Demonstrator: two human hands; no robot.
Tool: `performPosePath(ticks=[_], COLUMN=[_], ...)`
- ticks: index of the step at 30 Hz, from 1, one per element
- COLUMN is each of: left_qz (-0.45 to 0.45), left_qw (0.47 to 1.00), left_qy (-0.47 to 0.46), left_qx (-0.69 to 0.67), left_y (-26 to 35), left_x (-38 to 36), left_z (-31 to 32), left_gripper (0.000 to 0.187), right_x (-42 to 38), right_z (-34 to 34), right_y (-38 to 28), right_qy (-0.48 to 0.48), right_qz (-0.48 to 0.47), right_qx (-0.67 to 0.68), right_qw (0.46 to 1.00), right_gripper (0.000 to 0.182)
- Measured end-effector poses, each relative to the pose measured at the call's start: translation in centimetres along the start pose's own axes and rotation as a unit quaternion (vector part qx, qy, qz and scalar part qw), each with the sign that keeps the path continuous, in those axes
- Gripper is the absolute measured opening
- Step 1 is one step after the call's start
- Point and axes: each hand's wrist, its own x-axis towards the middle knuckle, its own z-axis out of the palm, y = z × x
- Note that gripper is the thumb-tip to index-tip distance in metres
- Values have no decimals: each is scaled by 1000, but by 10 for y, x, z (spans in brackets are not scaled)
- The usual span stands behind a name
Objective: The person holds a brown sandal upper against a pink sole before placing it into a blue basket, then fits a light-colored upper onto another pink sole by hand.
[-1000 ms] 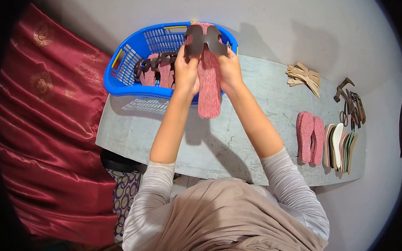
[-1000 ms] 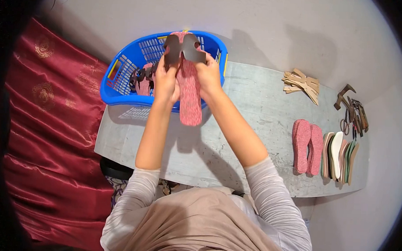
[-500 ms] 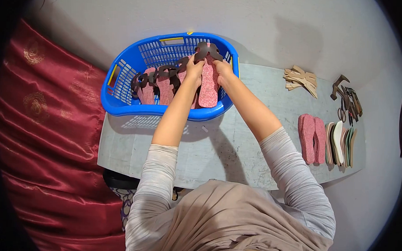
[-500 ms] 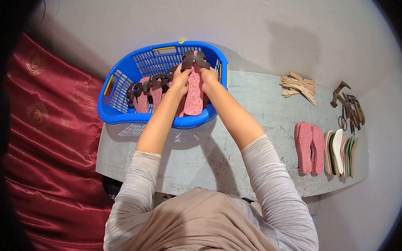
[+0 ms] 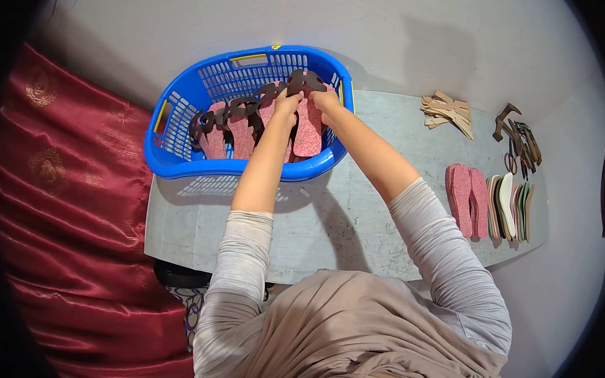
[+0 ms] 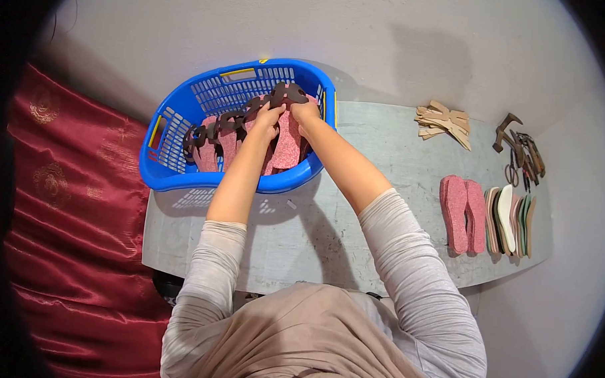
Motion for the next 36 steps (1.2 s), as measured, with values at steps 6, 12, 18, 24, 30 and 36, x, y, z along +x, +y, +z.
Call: performPosePath(ticks=[6,12,18,24,30,36], left_qz=[13,-8,-13,36,63,77], left_qw=[1000,1000,999,992,920,888], left_qy=[-4,18,32,37,141,136], left_qx=[14,24,33,112,361,431], left_y=[-8,-5,0,-15,-2,-2], left_x=[8,3,-6,8,-23,-25], left_z=[-1,1,4,-1,15,15], left_gripper=[26,26,28,29,47,53], right_x=[-4,-8,-26,-37,-79,-78], right_z=[-1,0,-13,-25,-18,-17], right_y=[-3,-8,-35,-35,-23,-6], right_qy=[-12,38,-23,-65,-24,24], right_qz=[10,-23,4,-123,-210,-279], right_qx=[-52,-168,-289,-497,-631,-635], right_qw=[999,985,957,857,747,720], right_gripper=[36,62,80,73,60,62])
